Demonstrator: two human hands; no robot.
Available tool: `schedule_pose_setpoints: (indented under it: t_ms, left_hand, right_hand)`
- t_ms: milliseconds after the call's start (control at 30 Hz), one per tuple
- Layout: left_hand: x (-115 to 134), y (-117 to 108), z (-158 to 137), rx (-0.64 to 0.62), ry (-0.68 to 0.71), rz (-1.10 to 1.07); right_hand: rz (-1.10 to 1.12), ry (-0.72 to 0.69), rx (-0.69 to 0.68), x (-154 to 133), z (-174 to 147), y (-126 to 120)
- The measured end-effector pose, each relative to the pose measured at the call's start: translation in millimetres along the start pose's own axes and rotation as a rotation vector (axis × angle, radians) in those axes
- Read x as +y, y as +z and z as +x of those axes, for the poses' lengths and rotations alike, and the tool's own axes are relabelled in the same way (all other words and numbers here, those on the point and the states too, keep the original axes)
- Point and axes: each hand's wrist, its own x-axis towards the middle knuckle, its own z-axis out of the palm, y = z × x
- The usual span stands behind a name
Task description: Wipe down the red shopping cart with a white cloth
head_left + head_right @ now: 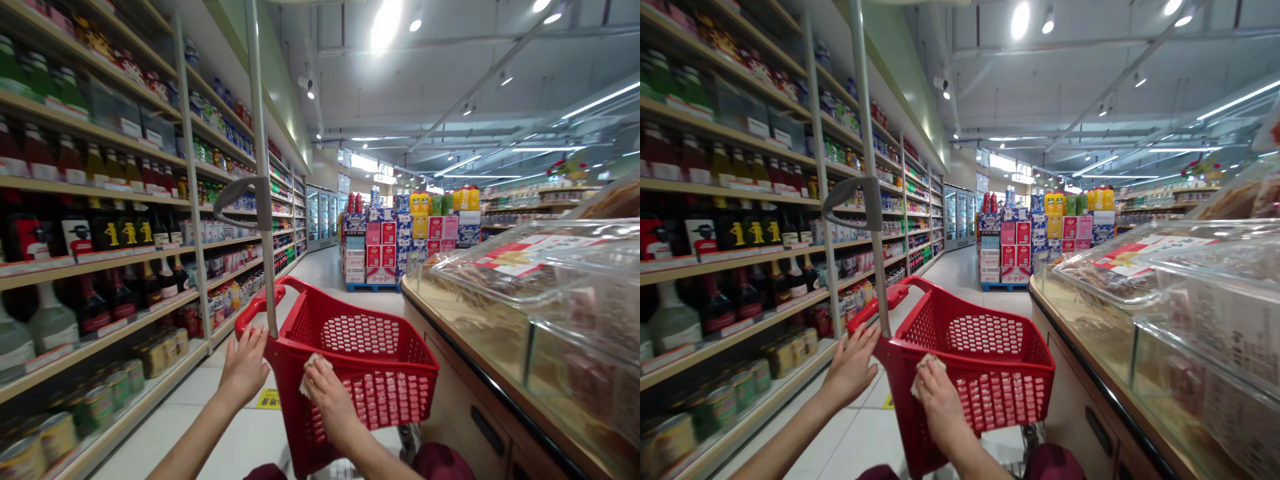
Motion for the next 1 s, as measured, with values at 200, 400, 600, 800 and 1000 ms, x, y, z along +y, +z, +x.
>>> schedule_pose_setpoints:
  t_ms: [200,400,600,800,1000]
  left_hand:
    - [14.8,-3.5,-2.5,0.276,0.007,-0.191]
    - [59.6,11.5,-3.5,0.072,0.314,-0.178]
    - [71.2,33.1,2.5,-0.023,0.255,-0.076]
    - [72.1,32.4,0.3,-0.002,0.233,-0.024]
    - [84.9,35.7,-3.0,-0.025,0.227,-0.008]
  right_hand:
    - [-0.073,0.067,-0.028,23.3,-34.9,-22.2]
    - [-0.101,0.114,-0.033,43.8,-59.3,-27.9]
    - [-0.128,0.098,-0.015,52.1,-66.0,-34.7]
    - [-0.179,0.147,0.074,68.9,-58.8,-45.3]
    - [-0.203,0.136,0.048,65.1,-82.6,-53.1]
